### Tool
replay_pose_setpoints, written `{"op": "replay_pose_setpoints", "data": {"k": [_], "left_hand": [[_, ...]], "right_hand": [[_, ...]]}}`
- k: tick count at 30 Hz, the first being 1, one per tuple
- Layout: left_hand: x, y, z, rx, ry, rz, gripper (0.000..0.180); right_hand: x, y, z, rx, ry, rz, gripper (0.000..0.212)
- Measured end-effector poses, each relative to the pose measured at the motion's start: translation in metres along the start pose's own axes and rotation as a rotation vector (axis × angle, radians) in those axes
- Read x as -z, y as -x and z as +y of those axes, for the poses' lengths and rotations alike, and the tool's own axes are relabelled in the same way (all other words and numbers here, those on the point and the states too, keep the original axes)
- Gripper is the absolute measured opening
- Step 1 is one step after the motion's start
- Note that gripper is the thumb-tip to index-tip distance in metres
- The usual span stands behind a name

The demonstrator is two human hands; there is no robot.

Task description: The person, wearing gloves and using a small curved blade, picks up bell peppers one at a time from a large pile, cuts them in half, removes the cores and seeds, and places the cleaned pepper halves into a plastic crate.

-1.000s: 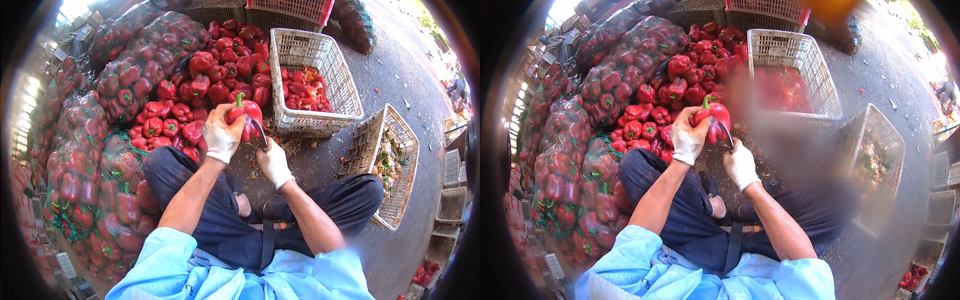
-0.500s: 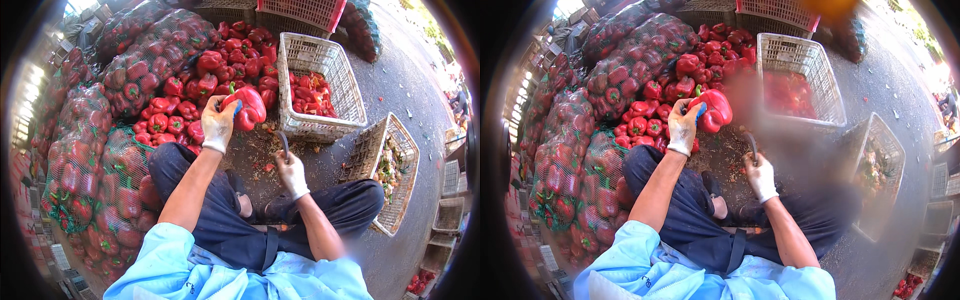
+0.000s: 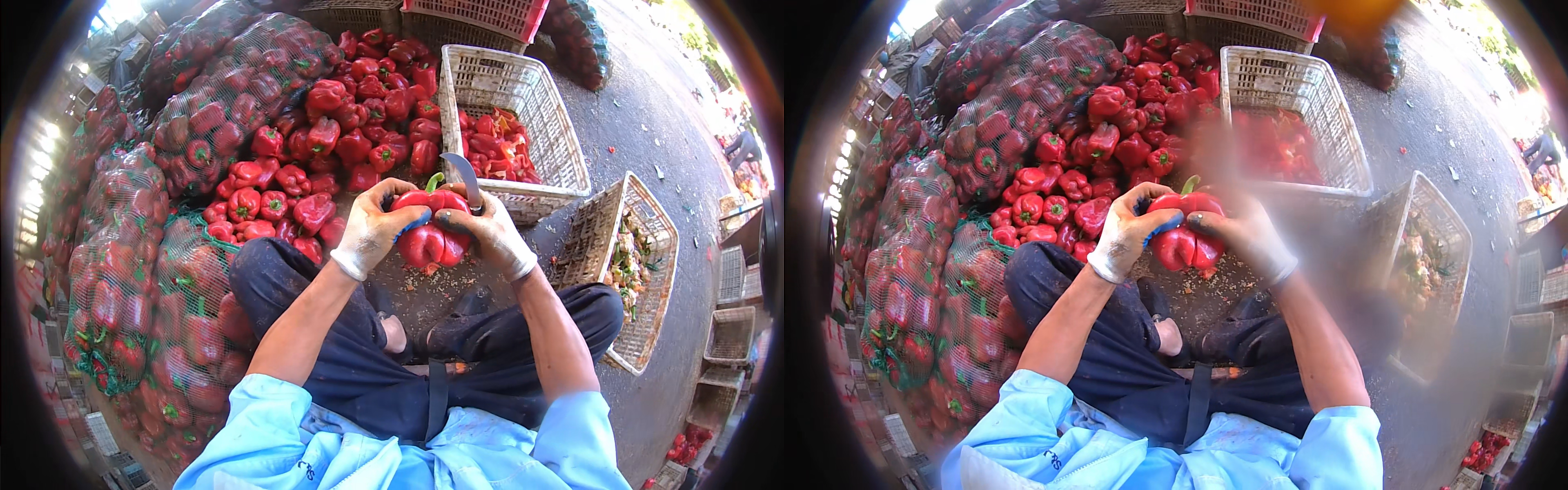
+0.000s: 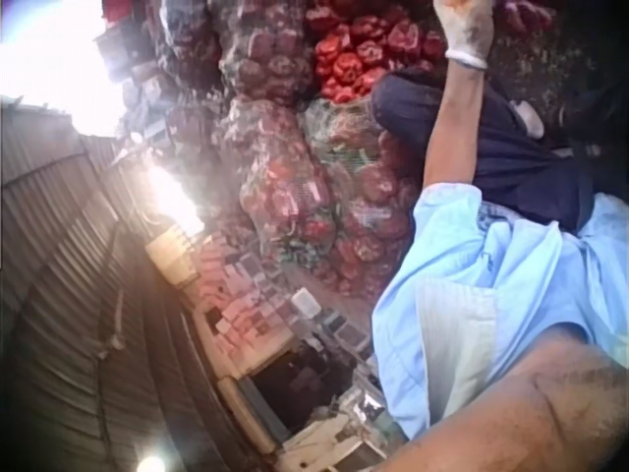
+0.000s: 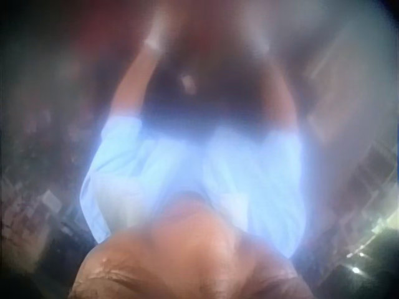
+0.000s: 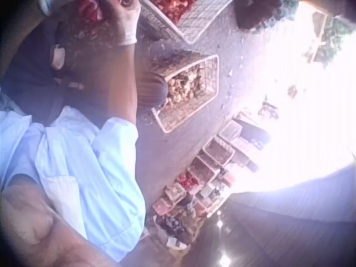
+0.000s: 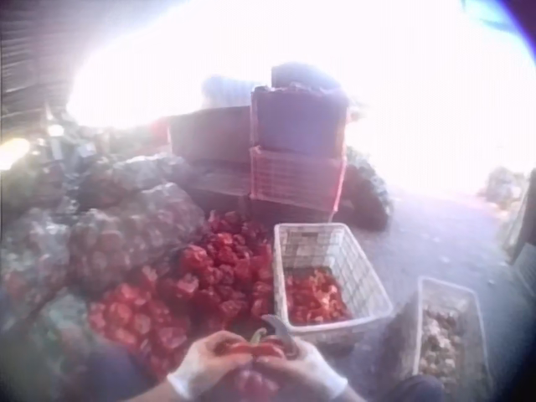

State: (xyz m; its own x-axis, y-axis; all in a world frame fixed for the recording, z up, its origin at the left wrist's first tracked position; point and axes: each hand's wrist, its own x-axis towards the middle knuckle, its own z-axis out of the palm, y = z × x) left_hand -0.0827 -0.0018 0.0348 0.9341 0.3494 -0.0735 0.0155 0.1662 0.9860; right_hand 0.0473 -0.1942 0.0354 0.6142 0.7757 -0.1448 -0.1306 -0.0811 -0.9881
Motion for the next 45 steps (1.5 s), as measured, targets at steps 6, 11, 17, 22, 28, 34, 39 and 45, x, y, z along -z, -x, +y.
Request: {"op": "replay_pose_setpoints", "data": {"k": [6,11,17,22,28,34,39,45], "left_hand": [[-0.005,0.006,0.006,0.034,0.111,-0.03,0.031],[-0.009,0.006,0.015,0.017,0.451,-0.033,0.033],[-0.011,0.008,0.001,0.011,0.829,-0.06,0.033],[-0.005,0.003,-0.02,-0.224,0.873,-0.135,0.042],[0.024,-0.004,-0.012,-0.337,0.994,-0.066,0.041],[0.047,-0.016,-0.009,-0.296,0.805,0.241,0.034],[0.003,-0.011,0.006,-0.127,0.393,0.233,0.04],[-0.013,-0.004,0.001,-0.295,-0.343,0.172,0.075]], "right_hand": [[0.013,0.006,-0.009,-0.099,-0.055,-0.019,0.059],[0.04,0.006,0.015,0.126,0.042,-0.035,0.058],[0.05,0.01,0.022,0.154,-0.056,0.038,0.058],[0.045,0.01,0.02,-0.02,-0.637,0.051,0.051],[0.037,0.0,-0.028,0.853,0.419,0.122,0.046],[0.083,-0.011,-0.041,0.137,-0.37,0.637,0.052],[0.128,-0.056,-0.016,0.079,0.429,0.793,0.048],[0.045,-0.011,-0.028,-0.206,0.057,0.277,0.044]]}}
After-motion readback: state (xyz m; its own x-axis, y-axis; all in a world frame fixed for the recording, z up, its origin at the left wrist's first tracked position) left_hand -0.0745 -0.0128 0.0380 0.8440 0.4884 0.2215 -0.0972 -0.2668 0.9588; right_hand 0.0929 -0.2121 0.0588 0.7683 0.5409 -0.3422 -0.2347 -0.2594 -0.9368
